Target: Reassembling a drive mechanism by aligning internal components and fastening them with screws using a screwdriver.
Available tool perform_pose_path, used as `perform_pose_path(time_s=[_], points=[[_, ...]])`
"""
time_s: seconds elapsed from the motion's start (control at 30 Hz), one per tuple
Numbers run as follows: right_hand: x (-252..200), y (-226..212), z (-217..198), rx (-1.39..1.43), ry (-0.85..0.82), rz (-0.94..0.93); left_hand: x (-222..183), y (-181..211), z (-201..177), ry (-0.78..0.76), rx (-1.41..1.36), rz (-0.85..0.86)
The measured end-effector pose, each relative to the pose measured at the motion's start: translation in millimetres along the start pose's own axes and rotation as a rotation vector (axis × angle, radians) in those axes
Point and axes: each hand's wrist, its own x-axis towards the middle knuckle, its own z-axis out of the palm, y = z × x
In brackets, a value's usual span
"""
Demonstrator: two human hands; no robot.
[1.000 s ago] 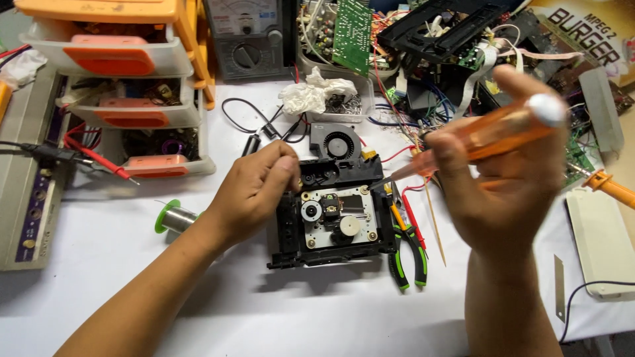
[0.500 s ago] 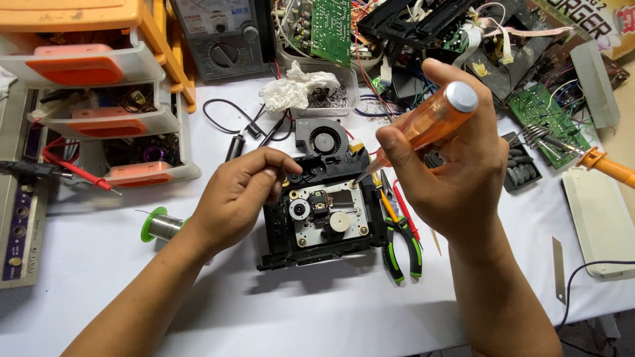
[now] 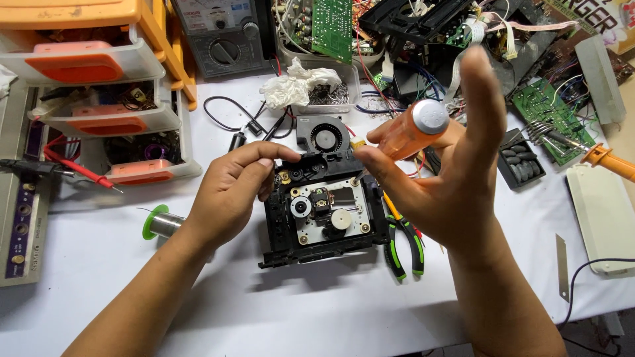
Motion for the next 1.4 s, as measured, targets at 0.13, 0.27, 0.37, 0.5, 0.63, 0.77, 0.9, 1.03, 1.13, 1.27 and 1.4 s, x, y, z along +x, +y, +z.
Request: perform_pose_path(time_s=[0.13,0.27,0.37,0.5,0.63,0.77,0.9,1.03,1.13,1.27,1.4], points=[[18,-14,7,-0.223,0.010,-0.152,-7,10,6,-0.091,0.064,0.047],[19,-22,13,-0.386,0.131,-0.222,-28,5,30,-0.241,0.446,0.385],[23,-29,21,-0.206,0.169,-0.186,-46,4,56,-0.377,0.633,0.805],[40,-45,33,0.066,0.238,-0.095,-61,13,77,-0.456,0.821,1.068],[35,-35,45,0.117,0.219,-0.069,-63,-3,87,-0.431,0.737,1.081],[36,-19,54,0.056,0.243,-0.233,-60,-12,90,-0.401,0.715,1.094],[41,-15,55,0.128,0.299,-0.259,-59,-15,88,-0.390,0.707,1.094],[40,-18,49,0.167,0.263,-0.186,-59,-16,87,-0.392,0.713,1.083],[41,-16,44,0.256,0.204,-0.110,-59,-17,87,-0.398,0.729,1.085],[42,-7,39,0.465,0.126,-0.156,-58,-17,87,-0.401,0.710,1.081],[47,-15,37,0.463,0.093,-0.153,-59,-17,87,-0.433,0.713,1.061]])
